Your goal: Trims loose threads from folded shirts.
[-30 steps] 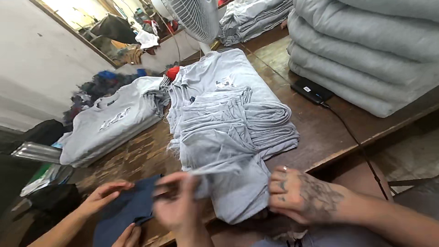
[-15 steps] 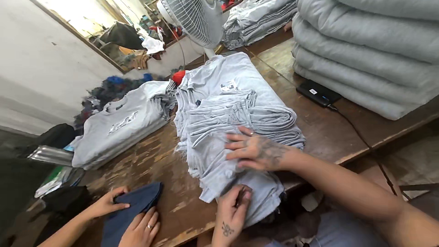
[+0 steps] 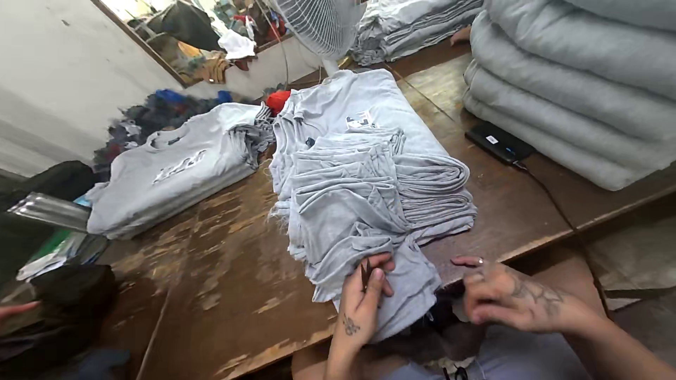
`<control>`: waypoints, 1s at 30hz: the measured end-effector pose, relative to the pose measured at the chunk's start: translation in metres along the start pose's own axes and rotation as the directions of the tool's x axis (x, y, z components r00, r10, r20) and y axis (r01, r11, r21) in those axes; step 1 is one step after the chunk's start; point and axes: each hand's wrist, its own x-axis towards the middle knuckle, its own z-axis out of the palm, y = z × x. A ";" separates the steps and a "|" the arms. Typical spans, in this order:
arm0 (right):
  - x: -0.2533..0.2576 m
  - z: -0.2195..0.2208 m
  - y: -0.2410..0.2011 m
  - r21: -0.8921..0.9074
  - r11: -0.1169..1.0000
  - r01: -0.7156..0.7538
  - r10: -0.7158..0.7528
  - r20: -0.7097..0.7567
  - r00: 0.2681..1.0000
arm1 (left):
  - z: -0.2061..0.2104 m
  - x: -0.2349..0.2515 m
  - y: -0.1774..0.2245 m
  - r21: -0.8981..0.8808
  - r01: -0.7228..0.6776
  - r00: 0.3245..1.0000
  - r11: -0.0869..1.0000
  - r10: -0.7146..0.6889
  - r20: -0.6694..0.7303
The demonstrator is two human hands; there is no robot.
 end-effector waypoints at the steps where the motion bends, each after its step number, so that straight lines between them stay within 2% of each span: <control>1: -0.003 -0.003 -0.003 -0.024 1.000 0.004 -0.003 0.043 0.999 | -0.001 -0.002 0.000 0.010 -0.010 1.000 1.000 0.010 0.008; 3: 0.002 -0.006 -0.011 -0.125 0.992 0.004 -0.001 0.023 1.000 | -0.001 -0.002 0.003 0.009 -0.002 1.000 1.000 0.002 -0.005; 5: 0.021 0.000 -0.020 -0.217 0.976 -0.036 0.016 -0.093 0.996 | 0.005 -0.001 0.007 -0.041 0.036 0.997 0.999 -0.039 -0.070; 7: 0.044 0.016 -0.023 -0.300 0.951 -0.071 0.013 -0.193 0.981 | 0.012 0.002 0.007 -0.105 0.056 0.985 0.993 -0.072 -0.159; 9: 0.058 0.039 -0.016 -0.387 0.920 -0.054 -0.028 -0.202 0.979 | 0.018 0.004 0.005 -0.114 0.042 0.978 0.993 -0.064 -0.200; 12: 0.055 0.062 0.001 -0.356 0.932 0.064 -0.169 -0.272 0.947 | 0.016 0.000 0.004 -0.080 0.039 0.982 0.996 -0.053 -0.182; 14: 0.044 0.054 0.005 -0.170 0.978 0.116 -0.167 -0.321 0.932 | 0.009 -0.005 0.005 -0.062 0.044 0.987 0.997 -0.053 -0.154; 16: 0.024 0.036 0.002 -0.034 0.996 0.087 -0.092 -0.262 0.961 | 0.000 -0.014 0.005 0.043 0.036 0.993 0.998 -0.031 -0.111; 17: 0.014 0.025 0.001 -0.032 0.997 0.068 -0.074 -0.205 0.976 | -0.005 -0.017 0.006 0.160 0.020 0.998 0.987 -0.009 -0.065; 19: -0.005 0.007 -0.007 -0.106 0.993 0.048 -0.057 -0.084 0.995 | -0.011 -0.023 0.011 0.467 -0.050 0.997 0.883 0.020 0.068; 21: -0.012 -0.004 -0.021 -0.137 0.990 0.041 -0.044 -0.022 0.999 | -0.008 -0.025 0.015 0.629 -0.123 0.985 0.768 0.016 0.173; 23: -0.006 -0.006 -0.032 -0.121 0.992 0.041 -0.047 -0.047 0.998 | -0.007 -0.023 0.017 0.609 -0.089 0.987 0.788 -0.011 0.159; 26: 0.020 0.004 -0.035 -0.201 0.979 0.015 -0.053 -0.187 0.981 | -0.008 -0.012 0.016 0.496 0.002 0.999 0.868 -0.028 0.043; 28: 0.040 0.016 -0.029 -0.241 0.969 -0.063 -0.007 -0.277 0.961 | -0.003 -0.005 0.014 0.424 0.040 0.999 0.905 -0.024 -0.043; 30: 0.061 0.029 -0.019 -0.249 0.954 -0.165 0.087 -0.296 0.951 | 0.002 -0.002 0.015 0.391 0.049 0.994 0.919 -0.008 -0.105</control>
